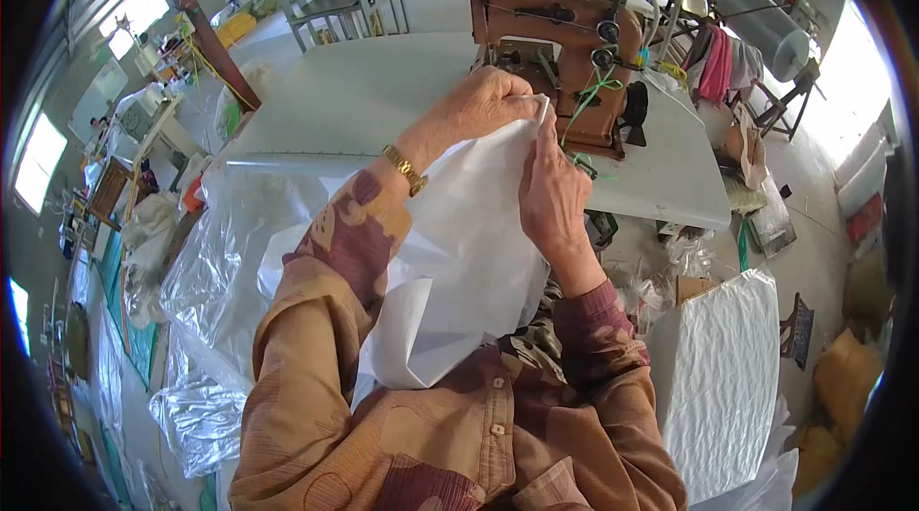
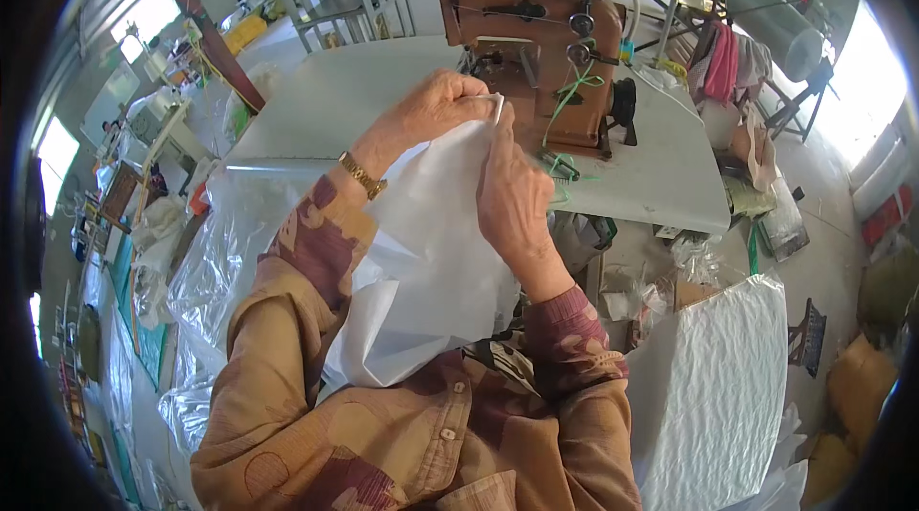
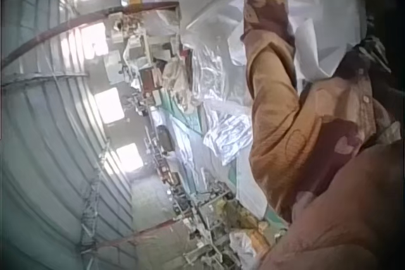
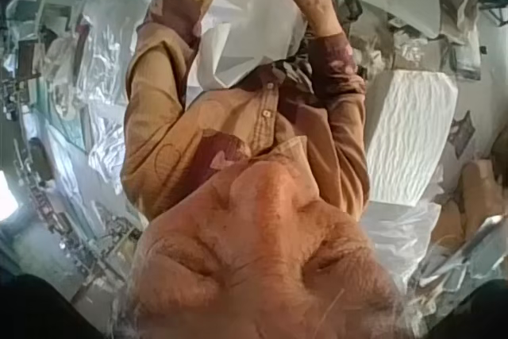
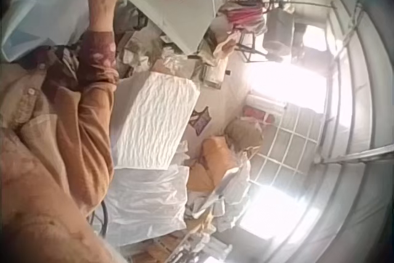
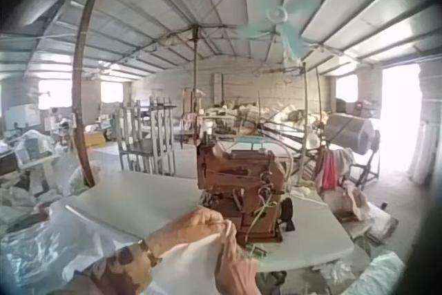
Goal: The person aligns the edges of a large white plastic sheet and sews it using a sewing machine. They repeatedly adjust the plastic, guide it through the machine, and pull the finished section away to continue the process.
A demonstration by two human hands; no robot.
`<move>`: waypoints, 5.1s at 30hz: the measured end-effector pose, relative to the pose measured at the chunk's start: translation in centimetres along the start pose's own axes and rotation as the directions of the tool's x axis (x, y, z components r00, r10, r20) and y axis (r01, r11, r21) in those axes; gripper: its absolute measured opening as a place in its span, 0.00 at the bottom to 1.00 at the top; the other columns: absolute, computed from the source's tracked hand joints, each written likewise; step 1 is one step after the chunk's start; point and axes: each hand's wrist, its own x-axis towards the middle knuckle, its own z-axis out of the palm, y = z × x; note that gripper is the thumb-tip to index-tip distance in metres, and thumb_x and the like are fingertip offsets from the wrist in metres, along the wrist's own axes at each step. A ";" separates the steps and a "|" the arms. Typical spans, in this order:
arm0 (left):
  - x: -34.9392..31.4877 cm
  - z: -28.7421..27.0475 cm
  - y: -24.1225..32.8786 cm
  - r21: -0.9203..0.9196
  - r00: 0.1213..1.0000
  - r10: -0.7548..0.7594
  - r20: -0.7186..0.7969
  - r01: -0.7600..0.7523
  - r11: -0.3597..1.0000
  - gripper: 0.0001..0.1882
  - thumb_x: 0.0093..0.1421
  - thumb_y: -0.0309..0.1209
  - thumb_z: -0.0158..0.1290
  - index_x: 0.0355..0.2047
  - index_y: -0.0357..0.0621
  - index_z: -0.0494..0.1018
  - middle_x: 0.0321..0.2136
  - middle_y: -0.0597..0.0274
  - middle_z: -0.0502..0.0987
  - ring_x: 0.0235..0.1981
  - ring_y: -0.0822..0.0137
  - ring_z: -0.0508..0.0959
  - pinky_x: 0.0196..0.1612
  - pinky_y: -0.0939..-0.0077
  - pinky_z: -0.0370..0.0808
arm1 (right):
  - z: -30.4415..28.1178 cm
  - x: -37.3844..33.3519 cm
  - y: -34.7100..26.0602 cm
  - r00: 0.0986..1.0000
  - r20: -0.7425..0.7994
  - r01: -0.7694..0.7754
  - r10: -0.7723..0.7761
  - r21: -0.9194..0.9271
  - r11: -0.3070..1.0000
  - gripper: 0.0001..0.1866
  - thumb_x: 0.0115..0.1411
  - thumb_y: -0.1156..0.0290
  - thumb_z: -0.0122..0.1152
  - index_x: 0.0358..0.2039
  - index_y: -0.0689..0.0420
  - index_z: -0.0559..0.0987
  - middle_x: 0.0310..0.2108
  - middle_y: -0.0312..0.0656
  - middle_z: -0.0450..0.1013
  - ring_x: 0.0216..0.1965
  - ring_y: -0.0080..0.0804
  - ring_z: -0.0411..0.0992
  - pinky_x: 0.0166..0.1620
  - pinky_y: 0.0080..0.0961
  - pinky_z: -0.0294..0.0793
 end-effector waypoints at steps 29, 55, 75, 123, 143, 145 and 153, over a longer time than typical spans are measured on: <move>2.6 -1.5 -14.9 0.114 0.996 -0.090 -0.008 0.090 0.989 0.15 0.65 0.33 0.54 0.26 0.33 0.69 0.17 0.65 0.60 0.22 0.74 0.61 0.26 0.70 0.64 | 13.1 6.8 8.2 0.869 -0.147 0.451 -0.472 -0.156 0.879 0.23 0.57 0.70 0.59 0.55 0.52 0.71 0.47 0.39 0.70 0.53 0.38 0.69 0.60 0.53 0.62; 4.6 1.1 -19.9 -0.325 0.864 -0.321 -0.388 0.198 0.925 0.05 0.55 0.24 0.57 0.32 0.35 0.75 0.24 0.62 0.78 0.26 0.71 0.76 0.31 0.74 0.73 | 15.8 9.2 8.4 0.869 -0.153 0.416 -0.471 -0.288 0.862 0.15 0.57 0.68 0.55 0.46 0.52 0.75 0.47 0.35 0.73 0.54 0.35 0.71 0.64 0.53 0.56; 5.4 1.4 -21.6 -0.356 0.827 -0.378 -0.417 0.234 0.905 0.04 0.55 0.24 0.57 0.30 0.36 0.76 0.24 0.63 0.78 0.27 0.74 0.74 0.31 0.76 0.72 | 16.0 9.0 7.9 0.862 -0.242 0.400 -0.446 -0.218 0.890 0.19 0.49 0.75 0.60 0.42 0.45 0.77 0.42 0.30 0.72 0.51 0.30 0.71 0.64 0.57 0.51; -14.4 5.8 -6.7 0.300 0.995 0.091 -0.039 -0.075 0.951 0.44 0.52 0.43 0.67 0.65 0.43 0.60 0.68 0.45 0.54 0.69 0.45 0.56 0.66 0.49 0.59 | 17.2 9.4 8.7 0.875 -0.258 0.348 -0.409 -0.251 0.903 0.17 0.56 0.69 0.58 0.47 0.46 0.78 0.48 0.30 0.71 0.55 0.31 0.67 0.62 0.46 0.57; -48.8 -1.0 -13.6 0.329 0.573 -0.794 0.204 0.723 0.607 0.14 0.63 0.23 0.46 0.44 0.40 0.80 0.38 0.56 0.84 0.37 0.60 0.84 0.46 0.66 0.77 | 9.8 3.9 6.6 0.939 -0.187 0.291 -0.289 -0.021 0.957 0.26 0.59 0.68 0.63 0.59 0.56 0.71 0.60 0.45 0.67 0.62 0.47 0.63 0.64 0.45 0.57; -41.4 -3.5 -10.0 0.092 0.563 -0.808 0.171 0.808 0.582 0.11 0.63 0.27 0.55 0.43 0.31 0.78 0.35 0.55 0.83 0.37 0.66 0.82 0.44 0.73 0.78 | 9.1 -0.5 5.5 0.972 -0.218 0.143 -0.088 0.251 0.957 0.18 0.64 0.69 0.59 0.54 0.59 0.74 0.53 0.46 0.73 0.56 0.44 0.69 0.58 0.36 0.65; -25.9 4.5 0.1 0.151 0.952 -0.271 -0.141 0.292 0.945 0.15 0.60 0.33 0.62 0.43 0.37 0.75 0.32 0.60 0.82 0.34 0.65 0.82 0.40 0.70 0.77 | 10.2 -15.8 -1.5 0.830 0.316 -0.464 0.460 0.849 0.254 0.14 0.70 0.59 0.56 0.43 0.57 0.75 0.37 0.32 0.75 0.37 0.19 0.70 0.41 0.18 0.67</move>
